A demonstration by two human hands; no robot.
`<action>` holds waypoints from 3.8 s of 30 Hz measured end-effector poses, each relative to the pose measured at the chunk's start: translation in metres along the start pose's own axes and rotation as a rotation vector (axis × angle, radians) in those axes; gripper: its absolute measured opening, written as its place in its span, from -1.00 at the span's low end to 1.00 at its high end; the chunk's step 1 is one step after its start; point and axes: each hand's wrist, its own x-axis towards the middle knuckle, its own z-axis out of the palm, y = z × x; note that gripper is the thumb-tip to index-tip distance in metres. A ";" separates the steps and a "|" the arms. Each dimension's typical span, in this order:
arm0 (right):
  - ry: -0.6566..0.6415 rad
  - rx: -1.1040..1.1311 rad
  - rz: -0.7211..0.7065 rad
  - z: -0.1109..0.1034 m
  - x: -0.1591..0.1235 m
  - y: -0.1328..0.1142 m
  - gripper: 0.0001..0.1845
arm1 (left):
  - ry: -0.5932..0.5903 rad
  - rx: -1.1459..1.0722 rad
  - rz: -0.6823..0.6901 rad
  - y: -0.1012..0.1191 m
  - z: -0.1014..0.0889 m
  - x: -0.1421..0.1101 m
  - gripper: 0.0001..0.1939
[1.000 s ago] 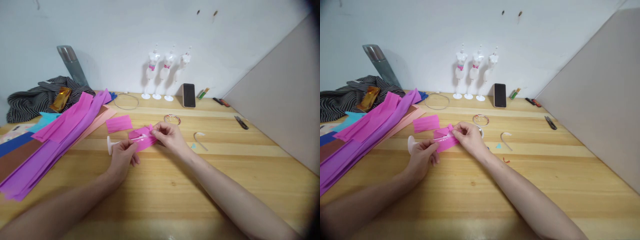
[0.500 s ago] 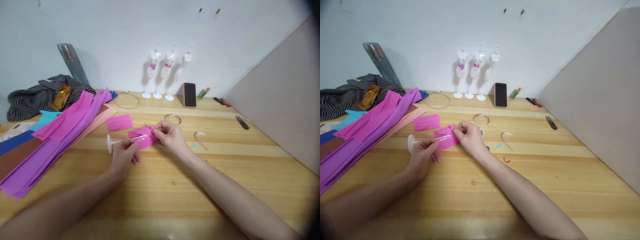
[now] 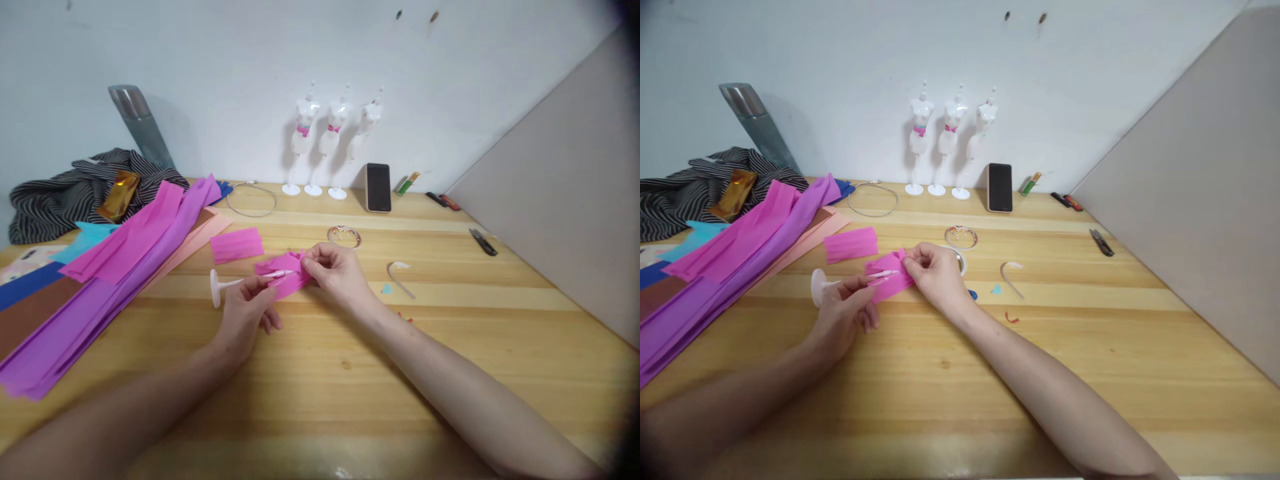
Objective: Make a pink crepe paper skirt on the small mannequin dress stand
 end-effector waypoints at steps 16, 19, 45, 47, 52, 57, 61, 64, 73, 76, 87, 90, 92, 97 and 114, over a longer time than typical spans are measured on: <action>0.012 0.008 0.017 0.000 0.001 0.005 -0.79 | 0.013 0.485 0.079 0.035 -0.001 0.002 -0.71; 0.013 0.010 0.026 0.001 0.002 0.006 -0.79 | 0.025 0.551 0.013 0.037 0.005 0.000 -0.71; 0.023 0.000 0.014 0.001 0.002 0.006 -0.81 | 0.002 0.816 -0.012 0.033 0.024 0.021 -0.60; 0.019 0.012 0.012 0.001 0.002 0.006 -0.81 | -0.020 0.791 -0.009 0.031 0.024 0.022 -0.62; 0.009 0.012 0.022 0.001 0.001 0.005 -0.81 | -0.044 0.764 0.003 0.030 0.025 0.024 -0.63; 0.017 0.004 0.028 0.002 0.001 0.004 -0.80 | -0.023 0.776 -0.019 0.033 0.025 0.023 -0.66; 0.015 0.016 0.030 0.002 0.001 0.004 -0.80 | -0.026 0.756 -0.039 0.033 0.024 0.023 -0.63; 0.019 0.022 0.038 0.002 0.001 0.003 -0.80 | -0.046 0.697 -0.049 0.031 0.024 0.023 -0.62; 0.021 0.012 0.028 0.001 0.001 0.003 -0.81 | -0.024 0.679 -0.017 0.035 0.028 0.017 -0.73; 0.026 0.005 0.030 0.001 0.000 0.003 -0.81 | -0.026 0.668 0.022 0.031 0.026 0.020 -0.76; 0.020 -0.013 0.022 0.002 -0.002 0.001 -0.80 | 0.019 0.665 0.067 0.026 0.027 0.025 -0.81; 0.022 -0.023 0.002 0.002 -0.003 0.001 -0.81 | 0.013 0.650 0.058 0.024 0.026 0.026 -0.79; 0.021 -0.032 -0.009 0.003 -0.004 0.002 -0.83 | 0.009 0.636 0.039 0.024 0.025 0.027 -0.78; 0.013 -0.056 -0.016 0.004 -0.005 0.003 -0.84 | -0.030 0.534 -0.021 0.024 0.024 0.028 -0.78; 0.005 -0.122 -0.102 0.003 -0.008 0.005 -0.88 | -0.063 0.396 -0.040 0.025 0.021 0.026 -0.82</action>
